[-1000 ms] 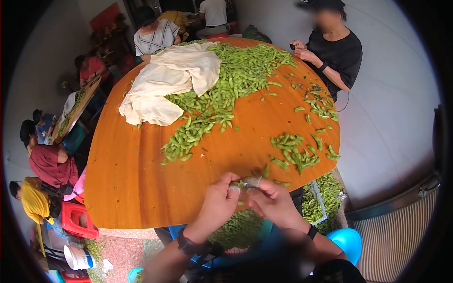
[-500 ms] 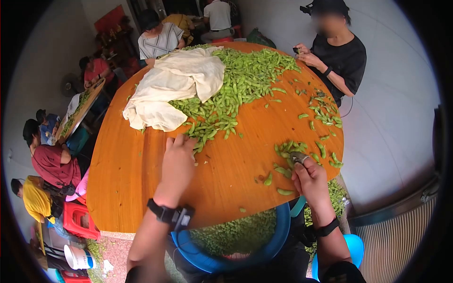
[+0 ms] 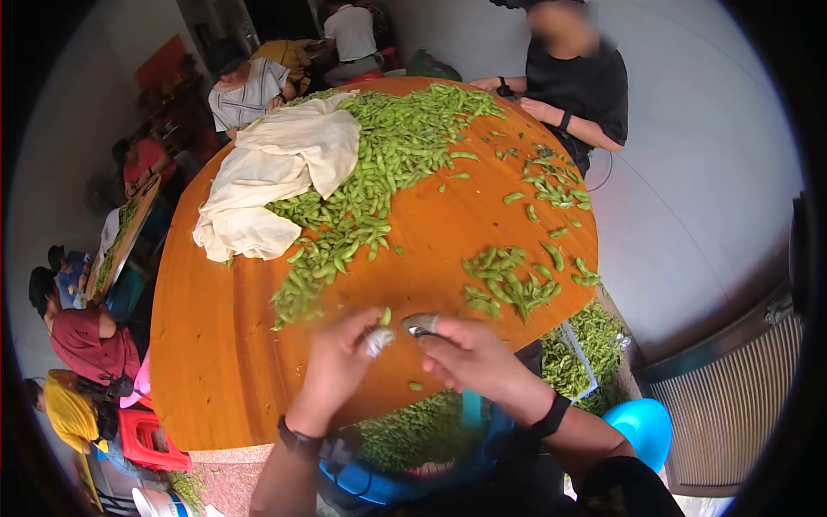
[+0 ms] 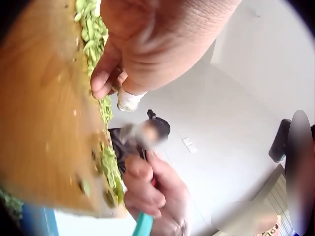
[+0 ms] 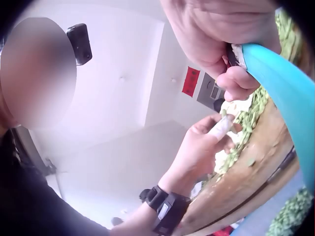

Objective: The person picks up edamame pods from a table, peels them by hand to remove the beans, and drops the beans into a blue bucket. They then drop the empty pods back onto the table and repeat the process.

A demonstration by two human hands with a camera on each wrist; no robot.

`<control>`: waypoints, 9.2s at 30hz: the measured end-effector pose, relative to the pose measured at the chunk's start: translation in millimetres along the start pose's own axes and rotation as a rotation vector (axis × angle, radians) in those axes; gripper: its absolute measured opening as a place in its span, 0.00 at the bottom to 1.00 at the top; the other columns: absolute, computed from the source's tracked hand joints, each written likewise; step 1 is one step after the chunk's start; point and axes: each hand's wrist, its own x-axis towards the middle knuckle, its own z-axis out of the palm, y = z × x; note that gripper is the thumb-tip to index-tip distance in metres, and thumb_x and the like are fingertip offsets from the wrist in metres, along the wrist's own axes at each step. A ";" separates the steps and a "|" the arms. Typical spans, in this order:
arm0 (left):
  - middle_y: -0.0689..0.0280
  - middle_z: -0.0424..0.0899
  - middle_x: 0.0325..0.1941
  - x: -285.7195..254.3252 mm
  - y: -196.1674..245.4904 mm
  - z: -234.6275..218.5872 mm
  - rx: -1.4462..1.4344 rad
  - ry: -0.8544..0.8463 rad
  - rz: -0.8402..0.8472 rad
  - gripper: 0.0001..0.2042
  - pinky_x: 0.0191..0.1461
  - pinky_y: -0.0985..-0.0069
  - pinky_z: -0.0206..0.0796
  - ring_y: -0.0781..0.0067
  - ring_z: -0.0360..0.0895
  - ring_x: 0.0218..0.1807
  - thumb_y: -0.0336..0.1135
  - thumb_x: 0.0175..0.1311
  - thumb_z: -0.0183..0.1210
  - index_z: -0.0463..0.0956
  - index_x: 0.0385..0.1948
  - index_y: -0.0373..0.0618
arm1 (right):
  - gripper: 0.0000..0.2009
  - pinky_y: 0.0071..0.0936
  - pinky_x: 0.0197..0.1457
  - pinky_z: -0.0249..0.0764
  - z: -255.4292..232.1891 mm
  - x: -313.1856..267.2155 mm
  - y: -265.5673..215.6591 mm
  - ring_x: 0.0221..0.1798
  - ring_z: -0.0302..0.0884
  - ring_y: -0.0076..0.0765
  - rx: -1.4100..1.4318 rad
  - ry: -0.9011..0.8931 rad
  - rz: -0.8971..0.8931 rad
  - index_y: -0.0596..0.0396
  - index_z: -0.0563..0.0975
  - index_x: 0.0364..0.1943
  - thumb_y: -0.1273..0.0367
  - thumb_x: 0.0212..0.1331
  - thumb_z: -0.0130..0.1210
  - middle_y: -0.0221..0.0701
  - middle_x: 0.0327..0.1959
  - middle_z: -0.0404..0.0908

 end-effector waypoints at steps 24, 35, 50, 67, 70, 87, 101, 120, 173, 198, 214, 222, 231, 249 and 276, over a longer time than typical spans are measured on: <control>0.62 0.82 0.43 -41.9 -0.3 25.7 -0.449 -0.010 -0.014 0.16 0.47 0.80 0.76 0.75 0.82 0.40 0.16 0.62 0.53 0.77 0.51 0.36 | 0.09 0.17 0.15 0.51 0.0 -3.1 18.6 0.15 0.61 0.16 0.425 -0.181 0.229 0.55 0.76 0.44 0.67 0.67 0.50 0.23 0.23 0.72; 0.61 0.83 0.46 -42.1 -14.4 10.0 -0.854 -0.135 -0.129 0.14 0.49 0.76 0.76 0.72 0.82 0.42 0.21 0.65 0.54 0.76 0.51 0.39 | 0.10 0.15 0.16 0.52 -5.1 13.0 20.9 0.16 0.59 0.15 0.596 -0.443 0.227 0.59 0.74 0.42 0.66 0.66 0.50 0.24 0.24 0.72; 0.65 0.81 0.35 -41.5 0.5 25.2 -0.065 -0.002 0.126 0.23 0.40 0.82 0.72 0.81 0.79 0.31 0.18 0.64 0.50 0.70 0.62 0.44 | 0.08 0.15 0.21 0.58 17.9 -13.9 1.4 0.19 0.62 0.12 0.003 -0.048 0.010 0.56 0.76 0.33 0.71 0.69 0.47 0.20 0.20 0.71; 0.58 0.82 0.45 -36.5 -4.4 15.5 -0.751 -0.071 -0.176 0.19 0.50 0.72 0.78 0.70 0.84 0.42 0.22 0.70 0.42 0.68 0.61 0.37 | 0.09 0.14 0.16 0.51 9.3 20.1 15.5 0.15 0.61 0.15 0.573 -0.211 0.291 0.57 0.75 0.44 0.68 0.65 0.52 0.24 0.22 0.73; 0.57 0.82 0.45 -37.3 -5.2 15.9 -0.769 -0.061 -0.193 0.18 0.49 0.72 0.79 0.68 0.84 0.41 0.25 0.71 0.42 0.67 0.61 0.36 | 0.06 0.15 0.14 0.52 9.6 27.2 27.9 0.15 0.62 0.17 0.561 -0.187 0.291 0.54 0.76 0.42 0.68 0.66 0.52 0.25 0.22 0.74; 0.59 0.79 0.50 -42.7 -6.9 16.8 -0.702 -0.003 -0.073 0.19 0.49 0.74 0.77 0.74 0.80 0.45 0.28 0.71 0.44 0.66 0.62 0.34 | 0.07 0.14 0.20 0.58 45.8 -0.3 6.0 0.19 0.62 0.12 0.143 0.052 0.005 0.54 0.78 0.41 0.72 0.69 0.46 0.21 0.21 0.70; 0.56 0.80 0.43 -36.0 -17.0 20.7 -0.734 0.193 -0.037 0.13 0.36 0.77 0.77 0.70 0.82 0.34 0.29 0.72 0.43 0.68 0.53 0.35 | 0.08 0.15 0.18 0.58 9.3 -7.1 13.2 0.16 0.63 0.15 0.224 0.317 -0.169 0.56 0.78 0.45 0.72 0.68 0.47 0.23 0.23 0.74; 0.71 0.77 0.30 -38.7 -24.0 28.1 -0.374 -0.049 -0.029 0.08 0.28 0.84 0.63 0.84 0.70 0.25 0.23 0.66 0.51 0.68 0.45 0.43 | 0.10 0.17 0.17 0.54 16.3 -15.0 12.9 0.15 0.63 0.17 0.481 0.062 0.072 0.54 0.78 0.48 0.68 0.65 0.53 0.27 0.24 0.78; 0.57 0.77 0.30 -58.6 8.6 36.3 0.018 -0.054 -0.011 0.10 0.34 0.69 0.70 0.62 0.78 0.30 0.28 0.63 0.53 0.70 0.44 0.37 | 0.08 0.14 0.20 0.63 26.4 -38.5 29.8 0.18 0.68 0.14 0.128 0.119 -0.042 0.56 0.76 0.47 0.73 0.67 0.51 0.24 0.25 0.77; 0.60 0.76 0.30 -78.1 12.0 38.0 0.050 0.077 0.060 0.09 0.31 0.74 0.68 0.67 0.76 0.29 0.24 0.58 0.54 0.68 0.40 0.39 | 0.08 0.14 0.22 0.67 35.3 -49.1 42.7 0.21 0.71 0.13 0.031 0.116 -0.157 0.58 0.77 0.46 0.74 0.66 0.52 0.24 0.25 0.78; 0.55 0.80 0.30 -89.7 12.8 38.7 0.200 0.160 0.175 0.11 0.31 0.66 0.74 0.53 0.81 0.29 0.26 0.60 0.61 0.70 0.42 0.41 | 0.05 0.14 0.20 0.64 34.3 -55.4 33.6 0.19 0.70 0.14 0.197 0.022 0.032 0.59 0.77 0.40 0.73 0.66 0.52 0.25 0.25 0.78; 0.70 0.75 0.31 -94.0 21.9 41.2 -0.509 0.091 -0.173 0.11 0.24 0.87 0.58 0.86 0.67 0.24 0.22 0.69 0.42 0.72 0.47 0.40 | 0.06 0.13 0.19 0.63 28.9 -56.8 32.4 0.18 0.69 0.13 0.162 0.053 0.028 0.55 0.77 0.44 0.72 0.67 0.52 0.24 0.25 0.78; 0.68 0.72 0.37 -86.8 32.0 29.2 -0.648 -0.030 -0.397 0.21 0.28 0.86 0.61 0.85 0.67 0.28 0.22 0.68 0.40 0.62 0.63 0.43 | 0.14 0.21 0.29 0.72 -14.8 -41.2 16.9 0.24 0.74 0.19 -0.411 0.525 -0.238 0.59 0.76 0.52 0.71 0.63 0.55 0.28 0.25 0.79; 0.67 0.75 0.45 -83.9 27.2 42.2 -0.225 -0.162 -0.209 0.29 0.46 0.82 0.68 0.80 0.72 0.41 0.20 0.64 0.42 0.52 0.70 0.44 | 0.10 0.30 0.31 0.72 13.5 -33.6 33.1 0.26 0.79 0.44 -0.392 0.083 -0.372 0.61 0.74 0.33 0.69 0.56 0.62 0.42 0.26 0.79; 0.52 0.77 0.38 -106.4 26.8 48.8 -0.005 -0.013 -0.179 0.11 0.45 0.62 0.70 0.46 0.78 0.40 0.20 0.54 0.48 0.70 0.40 0.39 | 0.08 0.23 0.26 0.65 22.6 -52.7 43.5 0.24 0.63 0.15 -0.282 0.073 -0.177 0.57 0.72 0.29 0.72 0.52 0.60 0.27 0.18 0.69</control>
